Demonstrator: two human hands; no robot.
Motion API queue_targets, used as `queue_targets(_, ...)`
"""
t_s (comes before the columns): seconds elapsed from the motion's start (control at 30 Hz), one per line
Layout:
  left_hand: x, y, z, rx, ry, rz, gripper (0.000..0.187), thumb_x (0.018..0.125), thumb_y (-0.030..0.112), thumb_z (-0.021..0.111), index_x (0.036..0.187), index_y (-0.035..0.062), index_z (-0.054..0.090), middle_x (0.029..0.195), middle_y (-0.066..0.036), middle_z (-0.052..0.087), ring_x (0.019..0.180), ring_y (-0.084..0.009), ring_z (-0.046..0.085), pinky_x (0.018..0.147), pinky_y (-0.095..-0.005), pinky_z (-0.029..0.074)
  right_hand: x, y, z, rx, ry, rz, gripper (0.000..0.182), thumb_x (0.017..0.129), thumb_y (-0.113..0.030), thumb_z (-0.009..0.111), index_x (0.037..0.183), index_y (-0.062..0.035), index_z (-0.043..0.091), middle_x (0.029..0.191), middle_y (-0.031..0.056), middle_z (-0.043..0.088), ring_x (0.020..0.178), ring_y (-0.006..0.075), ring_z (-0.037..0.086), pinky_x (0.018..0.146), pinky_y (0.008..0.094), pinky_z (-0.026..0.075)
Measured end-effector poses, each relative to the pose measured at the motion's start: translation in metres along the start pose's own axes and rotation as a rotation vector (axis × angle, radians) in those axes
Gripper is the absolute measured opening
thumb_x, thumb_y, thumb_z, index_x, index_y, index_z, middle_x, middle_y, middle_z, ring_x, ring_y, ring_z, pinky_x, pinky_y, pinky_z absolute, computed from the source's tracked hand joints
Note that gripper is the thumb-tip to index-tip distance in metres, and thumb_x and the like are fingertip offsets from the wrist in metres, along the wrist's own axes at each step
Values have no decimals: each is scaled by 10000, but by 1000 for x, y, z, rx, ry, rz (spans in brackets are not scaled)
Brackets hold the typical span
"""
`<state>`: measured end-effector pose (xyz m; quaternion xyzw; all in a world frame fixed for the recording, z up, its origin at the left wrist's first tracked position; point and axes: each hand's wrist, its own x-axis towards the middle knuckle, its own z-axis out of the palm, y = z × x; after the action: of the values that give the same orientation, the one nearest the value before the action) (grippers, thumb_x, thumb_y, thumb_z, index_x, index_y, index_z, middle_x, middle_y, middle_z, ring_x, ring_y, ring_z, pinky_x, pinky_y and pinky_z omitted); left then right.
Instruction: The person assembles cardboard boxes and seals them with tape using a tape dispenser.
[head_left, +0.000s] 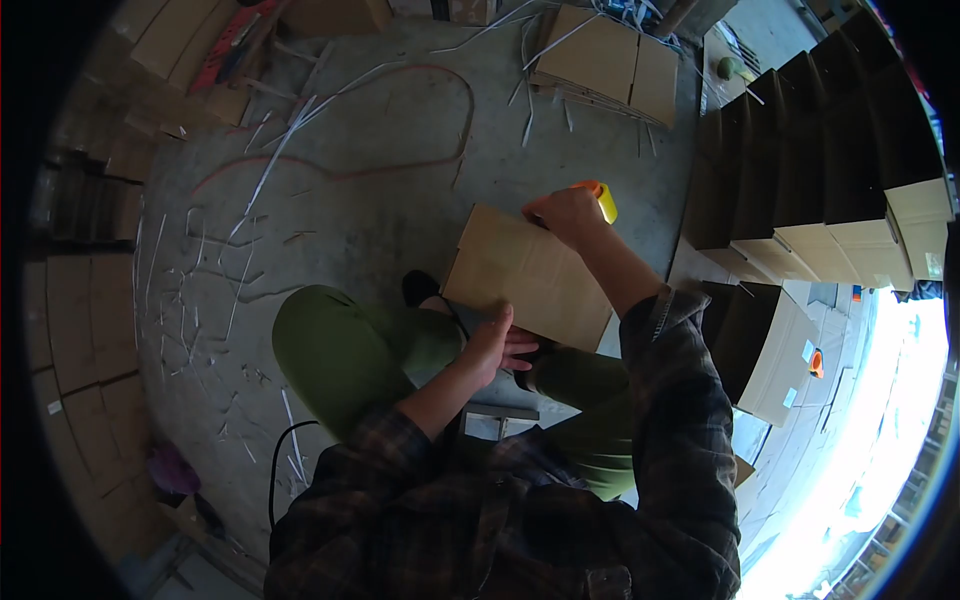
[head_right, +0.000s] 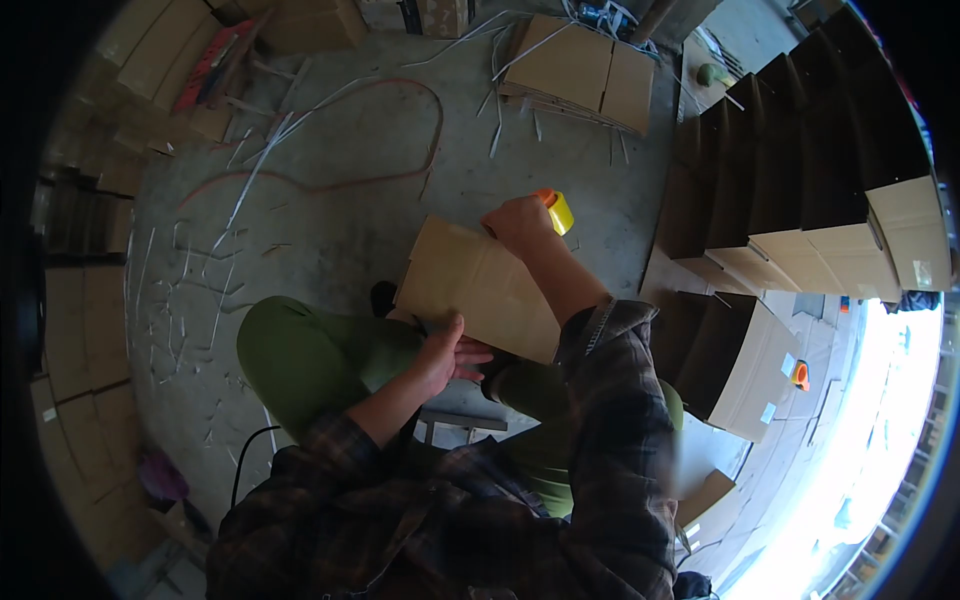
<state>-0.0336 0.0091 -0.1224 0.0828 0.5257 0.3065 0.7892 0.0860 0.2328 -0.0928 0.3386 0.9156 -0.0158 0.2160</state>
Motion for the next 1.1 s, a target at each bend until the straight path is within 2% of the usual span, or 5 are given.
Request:
queue_targets(0.3, -16, 28, -4, 84, -235, -234, 646, 976, 564, 364, 1194, -21, 529, 1106, -190, 630, 1041, -275, 638, 737, -426, 564, -130, 33, -50, 848, 362, 453, 351, 860, -246, 665, 1198, -152, 655, 967, 106, 709, 857, 219, 687, 778, 323, 531)
queue_targets(0.47, -27, 59, 4, -220, -104, 185, 556, 1009, 480, 364, 1205, -10, 541, 1179, -135, 604, 1103, -246, 595, 872, -428, 508, -180, -7, -63, 1425, 282, 359, 335, 894, -188, 651, 1186, -22, 643, 1013, 91, 693, 898, 157, 644, 837, 287, 509)
queue_targets(0.77, -46, 58, 16, 92, 11, 442, 584, 962, 550, 440, 1141, 20, 608, 1070, -91, 642, 1037, -212, 612, 875, -409, 497, -178, -40, -63, 1241, 237, 246, 285, 898, -135, 643, 1160, -24, 659, 987, 86, 697, 893, 131, 633, 831, 283, 507)
queue_targets(0.97, -26, 63, -7, -517, -229, 82, 537, 955, 540, 466, 1053, 42, 643, 1047, -93, 671, 1023, -200, 628, 857, -396, 501, -173, -40, -48, 1534, 235, 283, 295, 881, -113, 652, 1161, -22, 659, 959, 96, 698, 851, 115, 635, 815, 273, 507)
queue_targets(1.1, -44, 70, 7, -225, -25, 237, 547, 958, 536, 463, 1074, 28, 628, 1030, -89, 651, 1008, -204, 611, 859, -394, 483, -167, -42, -55, 1297, 250, 288, 295, 876, -109, 659, 1156, -19, 660, 958, 102, 701, 841, 115, 642, 798, 273, 510)
